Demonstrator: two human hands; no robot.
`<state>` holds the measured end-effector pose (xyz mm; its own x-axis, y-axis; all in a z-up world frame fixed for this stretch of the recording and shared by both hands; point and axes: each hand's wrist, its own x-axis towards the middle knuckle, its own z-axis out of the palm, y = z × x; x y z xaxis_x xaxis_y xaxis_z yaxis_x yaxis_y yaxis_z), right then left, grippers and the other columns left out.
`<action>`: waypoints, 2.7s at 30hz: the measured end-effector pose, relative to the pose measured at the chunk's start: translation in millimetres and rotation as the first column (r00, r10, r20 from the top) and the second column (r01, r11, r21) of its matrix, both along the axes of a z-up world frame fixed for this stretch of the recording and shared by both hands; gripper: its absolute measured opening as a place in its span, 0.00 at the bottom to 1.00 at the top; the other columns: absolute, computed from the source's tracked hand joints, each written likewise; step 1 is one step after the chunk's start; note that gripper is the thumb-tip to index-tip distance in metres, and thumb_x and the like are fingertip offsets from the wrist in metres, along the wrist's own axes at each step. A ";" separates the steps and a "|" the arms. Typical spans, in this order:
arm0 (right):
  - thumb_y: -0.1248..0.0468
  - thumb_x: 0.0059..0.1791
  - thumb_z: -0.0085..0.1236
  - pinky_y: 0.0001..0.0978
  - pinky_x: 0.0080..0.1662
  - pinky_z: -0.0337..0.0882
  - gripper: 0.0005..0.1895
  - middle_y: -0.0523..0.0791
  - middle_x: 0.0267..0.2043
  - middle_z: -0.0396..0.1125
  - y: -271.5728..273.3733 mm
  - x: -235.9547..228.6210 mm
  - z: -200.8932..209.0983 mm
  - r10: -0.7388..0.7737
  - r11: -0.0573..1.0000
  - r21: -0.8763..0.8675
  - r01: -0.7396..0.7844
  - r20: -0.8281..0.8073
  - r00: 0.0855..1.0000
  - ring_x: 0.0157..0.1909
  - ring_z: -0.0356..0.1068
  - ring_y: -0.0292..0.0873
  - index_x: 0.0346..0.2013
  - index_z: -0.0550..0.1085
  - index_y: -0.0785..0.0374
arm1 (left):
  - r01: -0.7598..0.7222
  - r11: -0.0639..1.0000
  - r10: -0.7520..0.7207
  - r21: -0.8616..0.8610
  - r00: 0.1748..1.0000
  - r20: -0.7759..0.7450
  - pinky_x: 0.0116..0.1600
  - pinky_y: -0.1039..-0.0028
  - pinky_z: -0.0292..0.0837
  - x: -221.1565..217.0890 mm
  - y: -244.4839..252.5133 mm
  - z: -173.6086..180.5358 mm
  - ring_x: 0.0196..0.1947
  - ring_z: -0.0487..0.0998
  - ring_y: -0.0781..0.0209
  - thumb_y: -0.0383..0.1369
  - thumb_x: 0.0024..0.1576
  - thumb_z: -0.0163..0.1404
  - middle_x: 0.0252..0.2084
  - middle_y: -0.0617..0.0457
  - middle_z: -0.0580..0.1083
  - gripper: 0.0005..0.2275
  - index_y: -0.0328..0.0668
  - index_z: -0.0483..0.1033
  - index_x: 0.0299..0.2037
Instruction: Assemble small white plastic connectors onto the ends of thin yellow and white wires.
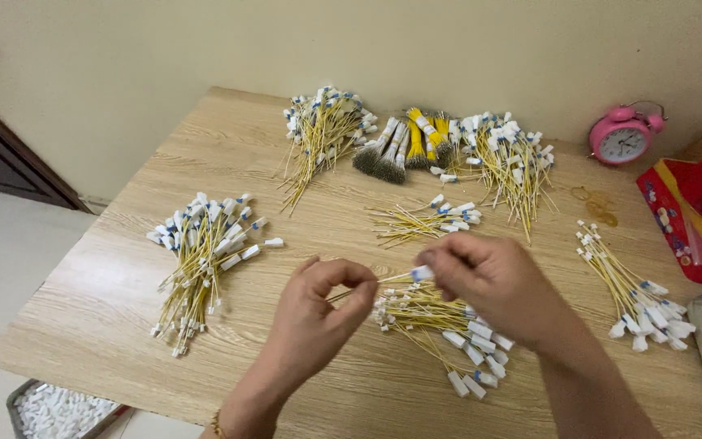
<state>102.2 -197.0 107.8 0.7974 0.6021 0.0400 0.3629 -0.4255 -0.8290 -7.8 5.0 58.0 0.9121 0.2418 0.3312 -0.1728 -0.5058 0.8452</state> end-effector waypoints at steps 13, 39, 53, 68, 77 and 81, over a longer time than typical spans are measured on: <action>0.48 0.50 0.47 0.45 0.52 0.73 0.22 0.49 0.57 0.68 16.6 -9.4 -2.1 -0.028 0.996 -0.067 0.051 0.310 0.950 0.55 0.69 0.47 0.50 0.76 0.57 | -0.171 0.933 0.048 -0.316 0.931 -0.362 0.19 0.84 0.60 -11.2 9.9 -4.4 0.14 0.64 0.73 0.30 0.57 0.57 0.26 0.52 0.80 0.05 0.39 0.85 0.34; 0.66 0.48 0.59 0.24 0.21 0.56 0.05 0.38 0.19 0.68 47.3 -17.6 -34.7 0.099 0.985 0.139 -0.102 0.028 0.995 0.17 0.57 0.31 0.33 0.81 0.61 | -0.072 0.738 0.043 -0.670 0.997 -0.060 0.41 0.80 0.77 -6.9 -6.6 -30.3 0.35 0.79 0.67 0.24 0.58 0.56 0.35 0.49 0.81 0.07 0.31 0.83 0.43; 0.68 0.46 0.59 0.24 0.25 0.63 0.05 0.39 0.24 0.71 47.3 -27.1 -26.2 0.103 0.989 0.107 -0.097 -0.052 0.993 0.22 0.62 0.32 0.31 0.81 0.64 | -0.072 0.835 0.092 -0.545 0.996 0.010 0.38 0.81 0.71 -10.8 0.3 -41.0 0.32 0.73 0.70 0.25 0.58 0.55 0.31 0.54 0.77 0.03 0.33 0.82 0.38; 0.68 0.48 0.55 0.25 0.22 0.58 0.03 0.39 0.20 0.66 50.7 -12.9 -40.3 0.061 0.990 0.126 -0.058 -0.016 0.998 0.19 0.57 0.33 0.31 0.77 0.61 | -0.149 0.910 0.290 0.386 0.895 -0.339 0.32 0.82 0.77 -0.7 74.2 -43.4 0.25 0.79 0.69 0.32 0.56 0.57 0.36 0.54 0.82 0.09 0.48 0.84 0.46; 0.67 0.46 0.57 0.28 0.26 0.61 0.04 0.42 0.18 0.65 49.1 -12.1 -47.3 0.030 0.995 0.094 -0.022 -0.088 0.996 0.22 0.60 0.36 0.28 0.78 0.63 | -0.121 0.728 0.215 0.674 0.975 -0.056 0.48 0.64 0.70 27.0 72.3 -104.2 0.34 0.76 0.58 0.39 0.52 0.60 0.31 0.58 0.72 0.04 0.58 0.86 0.33; 0.66 0.44 0.59 0.33 0.30 0.67 0.04 0.47 0.18 0.67 48.1 -8.0 -55.9 0.017 0.993 0.114 -0.003 -0.116 0.993 0.26 0.63 0.39 0.28 0.79 0.64 | -0.133 0.720 0.236 0.681 0.970 -0.060 0.54 0.59 0.71 30.5 70.3 -106.5 0.43 0.79 0.54 0.40 0.51 0.61 0.36 0.59 0.72 0.04 0.61 0.84 0.35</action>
<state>94.2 -148.9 52.0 0.7945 0.6071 0.0153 0.2646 -0.3233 -0.9085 22.7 75.4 -48.5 0.9198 0.1734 0.3521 0.0719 -0.9564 0.2832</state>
